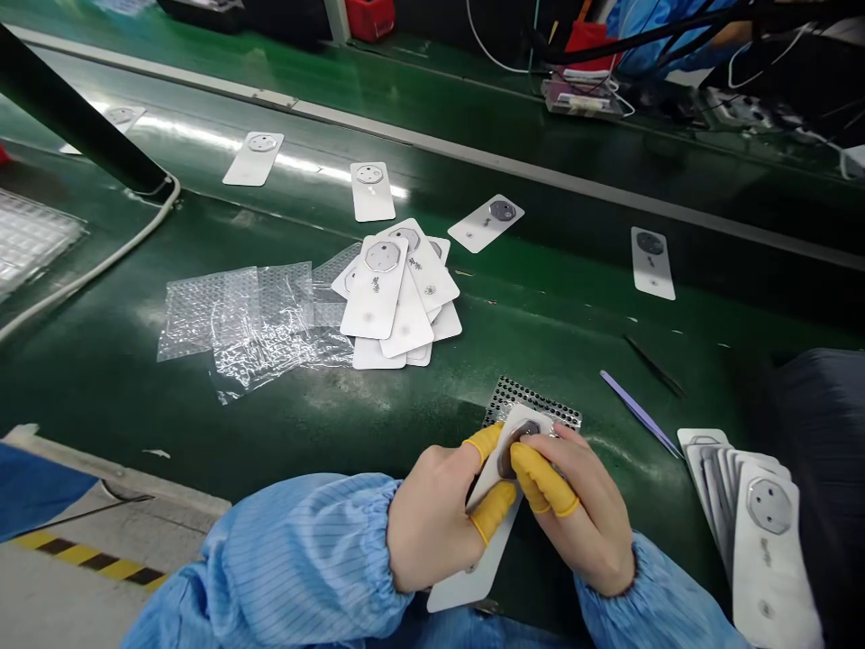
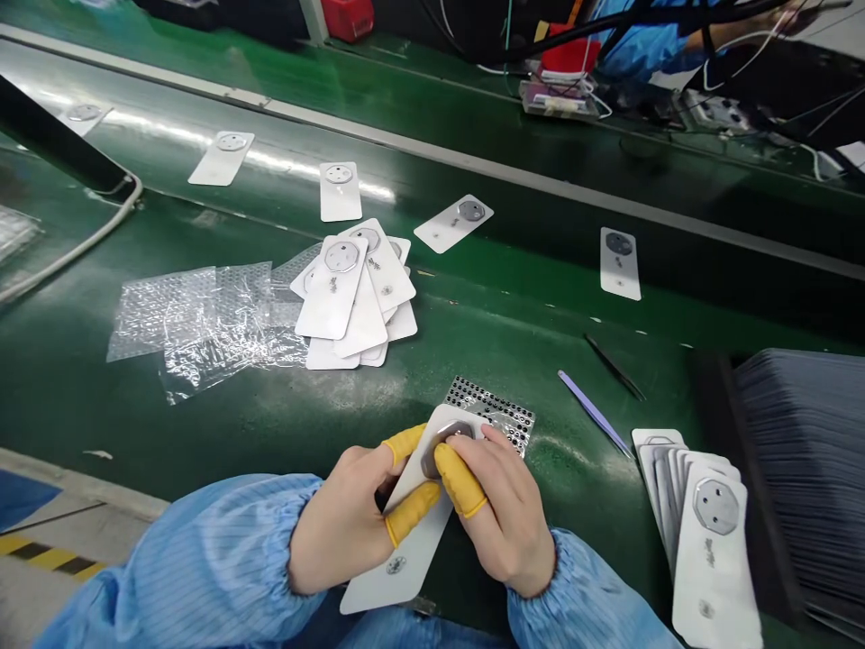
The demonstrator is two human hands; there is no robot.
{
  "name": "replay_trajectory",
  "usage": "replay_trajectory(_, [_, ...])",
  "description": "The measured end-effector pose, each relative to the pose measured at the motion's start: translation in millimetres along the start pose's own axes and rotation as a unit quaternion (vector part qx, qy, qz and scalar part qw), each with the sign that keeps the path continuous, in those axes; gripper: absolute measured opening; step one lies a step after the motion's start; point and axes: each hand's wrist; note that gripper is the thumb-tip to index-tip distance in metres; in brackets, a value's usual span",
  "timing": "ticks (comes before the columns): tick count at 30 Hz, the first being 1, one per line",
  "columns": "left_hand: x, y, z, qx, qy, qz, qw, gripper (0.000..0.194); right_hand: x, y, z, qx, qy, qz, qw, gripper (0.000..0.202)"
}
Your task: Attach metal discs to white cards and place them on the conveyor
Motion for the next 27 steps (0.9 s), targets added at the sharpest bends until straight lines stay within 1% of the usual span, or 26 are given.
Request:
replay_trajectory(2, [0.4,-0.6,-0.5,0.001,-0.001,-0.005,1.0,0.008,-0.5,-3.5,2.2,-0.022,0.018,0.004,1.0,0.029])
replay_trajectory(4, [0.6,-1.4,-1.2,0.005,-0.009,-0.017,1.0,0.005,-1.4,-5.9,4.8,-0.034,0.038,0.029,0.998,0.025])
replay_trajectory(6, [0.7,-1.6,-1.9,0.011,-0.013,-0.023,1.0,0.008,-2.5,-6.4,7.3,-0.032,0.046,0.052,0.997,0.024])
replay_trajectory(8, [1.1,-1.0,-2.7,0.015,-0.012,-0.017,1.0,0.012,-3.2,-5.2,9.2,-0.027,0.034,0.056,0.998,0.029])
replay_trajectory(10, [2.0,0.0,-3.2,0.019,-0.015,-0.017,1.0,0.013,-3.1,-3.0,10.4,-0.017,0.012,0.041,0.999,0.038])
replay_trajectory(13, [4.1,1.1,-3.2,0.038,-0.013,-0.034,0.999,0.009,-2.5,0.2,11.1,-0.004,-0.007,0.017,1.0,0.051])
replay_trajectory(15, [5.5,1.4,-2.8,0.05,-0.011,-0.045,0.998,0.014,-2.6,1.7,10.8,0.0,-0.007,0.013,1.0,0.056])
replay_trajectory(17, [6.6,1.7,-2.6,0.055,-0.018,-0.049,0.997,0.014,-3.2,2.5,10.3,0.002,-0.004,0.014,1.0,0.058])
replay_trajectory(21, [7.3,2.8,-2.1,0.056,-0.051,-0.064,0.995,0.007,-2.8,0.6,12.1,0.007,0.009,0.028,1.0,0.059])
replay_trajectory(24, [7.7,3.5,-1.2,0.049,-0.073,-0.093,0.992,0.015,1.6,-1.5,16.8,0.01,0.026,0.054,0.998,0.058])
replay_trajectory(27, [8.2,3.7,-0.4,0.024,-0.074,-0.09,0.993,0.022,8.1,-0.7,18.8,0.031,-0.008,0.072,0.997,0.057])
Point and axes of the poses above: each hand's wrist, its own y-axis away from the middle knuckle, its own x-axis out of the palm, z = x × y, and after that the axes turned 8 degrees about -y, right-handed
